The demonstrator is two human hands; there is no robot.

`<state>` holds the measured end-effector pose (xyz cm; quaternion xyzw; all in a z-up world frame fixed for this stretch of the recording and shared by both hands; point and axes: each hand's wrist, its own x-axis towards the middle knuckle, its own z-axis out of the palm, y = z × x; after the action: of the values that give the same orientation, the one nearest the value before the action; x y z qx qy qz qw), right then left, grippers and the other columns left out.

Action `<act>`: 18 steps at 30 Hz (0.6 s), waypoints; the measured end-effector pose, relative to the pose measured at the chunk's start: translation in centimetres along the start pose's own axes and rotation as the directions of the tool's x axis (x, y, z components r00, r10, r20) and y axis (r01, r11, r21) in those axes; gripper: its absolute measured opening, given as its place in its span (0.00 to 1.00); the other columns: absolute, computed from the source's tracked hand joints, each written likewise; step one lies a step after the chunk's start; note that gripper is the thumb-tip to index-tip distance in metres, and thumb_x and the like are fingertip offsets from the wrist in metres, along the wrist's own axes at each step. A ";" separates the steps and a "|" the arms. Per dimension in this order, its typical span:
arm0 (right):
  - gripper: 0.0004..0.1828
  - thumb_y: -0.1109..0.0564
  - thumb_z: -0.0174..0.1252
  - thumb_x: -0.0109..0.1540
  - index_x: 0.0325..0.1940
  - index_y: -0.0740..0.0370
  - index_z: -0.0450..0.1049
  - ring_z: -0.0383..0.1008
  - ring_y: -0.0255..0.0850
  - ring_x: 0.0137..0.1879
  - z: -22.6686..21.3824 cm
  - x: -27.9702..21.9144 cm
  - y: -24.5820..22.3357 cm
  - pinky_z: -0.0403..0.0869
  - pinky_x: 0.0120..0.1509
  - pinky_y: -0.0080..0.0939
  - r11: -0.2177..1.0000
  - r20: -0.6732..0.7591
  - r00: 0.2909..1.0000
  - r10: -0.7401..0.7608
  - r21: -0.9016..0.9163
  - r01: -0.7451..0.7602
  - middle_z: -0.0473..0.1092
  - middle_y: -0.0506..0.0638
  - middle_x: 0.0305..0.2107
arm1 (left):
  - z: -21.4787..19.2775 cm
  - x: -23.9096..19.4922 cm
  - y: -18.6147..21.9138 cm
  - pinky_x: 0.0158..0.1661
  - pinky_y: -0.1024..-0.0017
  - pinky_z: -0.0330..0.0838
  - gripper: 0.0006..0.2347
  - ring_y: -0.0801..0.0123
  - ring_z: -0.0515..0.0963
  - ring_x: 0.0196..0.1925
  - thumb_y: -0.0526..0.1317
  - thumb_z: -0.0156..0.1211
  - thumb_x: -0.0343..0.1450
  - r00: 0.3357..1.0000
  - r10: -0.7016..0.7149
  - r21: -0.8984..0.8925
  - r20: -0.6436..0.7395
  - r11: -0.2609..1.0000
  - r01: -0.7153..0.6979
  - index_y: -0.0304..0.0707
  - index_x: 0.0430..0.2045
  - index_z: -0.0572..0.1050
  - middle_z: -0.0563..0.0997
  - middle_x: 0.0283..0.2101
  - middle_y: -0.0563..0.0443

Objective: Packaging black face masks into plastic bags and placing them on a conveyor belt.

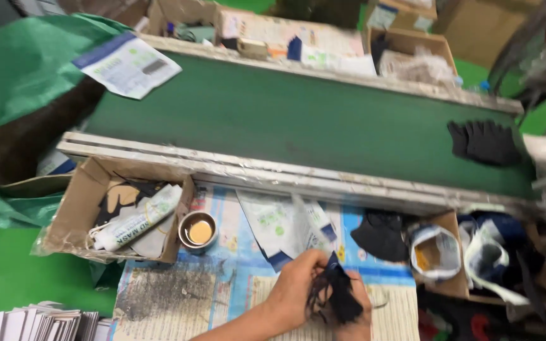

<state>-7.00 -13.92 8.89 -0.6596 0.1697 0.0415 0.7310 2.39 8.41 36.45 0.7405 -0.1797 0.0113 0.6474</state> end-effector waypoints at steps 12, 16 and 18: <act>0.24 0.63 0.63 0.52 0.52 0.62 0.73 0.72 0.33 0.45 3.8 -3.5 -19.5 0.73 0.50 0.35 0.938 0.226 0.961 -0.158 -0.268 0.218 0.73 0.47 0.42 | 2.8 -2.6 1.9 0.32 0.64 0.78 0.07 0.57 0.83 0.28 0.32 0.63 0.65 0.881 -0.265 0.030 0.393 0.961 0.276 0.34 0.34 0.74 0.80 0.25 0.48; 0.17 0.64 0.67 0.54 0.47 0.64 0.75 0.74 0.34 0.45 4.3 -3.8 -22.2 0.74 0.50 0.36 0.893 0.399 0.912 -0.095 -0.370 0.255 0.75 0.49 0.38 | -0.3 0.0 7.2 0.40 0.60 0.75 0.22 0.45 0.81 0.42 0.39 0.70 0.58 0.897 0.401 0.305 0.187 0.844 -0.441 0.29 0.44 0.72 0.81 0.40 0.35; 0.18 0.64 0.68 0.53 0.47 0.64 0.76 0.76 0.34 0.44 4.4 -4.8 -24.1 0.75 0.47 0.36 0.861 0.433 0.885 -0.171 -0.371 0.348 0.76 0.49 0.40 | -1.8 1.9 7.5 0.42 0.59 0.74 0.23 0.46 0.80 0.43 0.41 0.69 0.59 0.890 0.400 0.266 0.218 0.854 -0.448 0.26 0.44 0.72 0.80 0.40 0.35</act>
<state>-3.82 -11.82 33.58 -0.8024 -0.0835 0.1068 0.5812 2.48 8.97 44.39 0.7731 -0.3844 0.1245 0.4890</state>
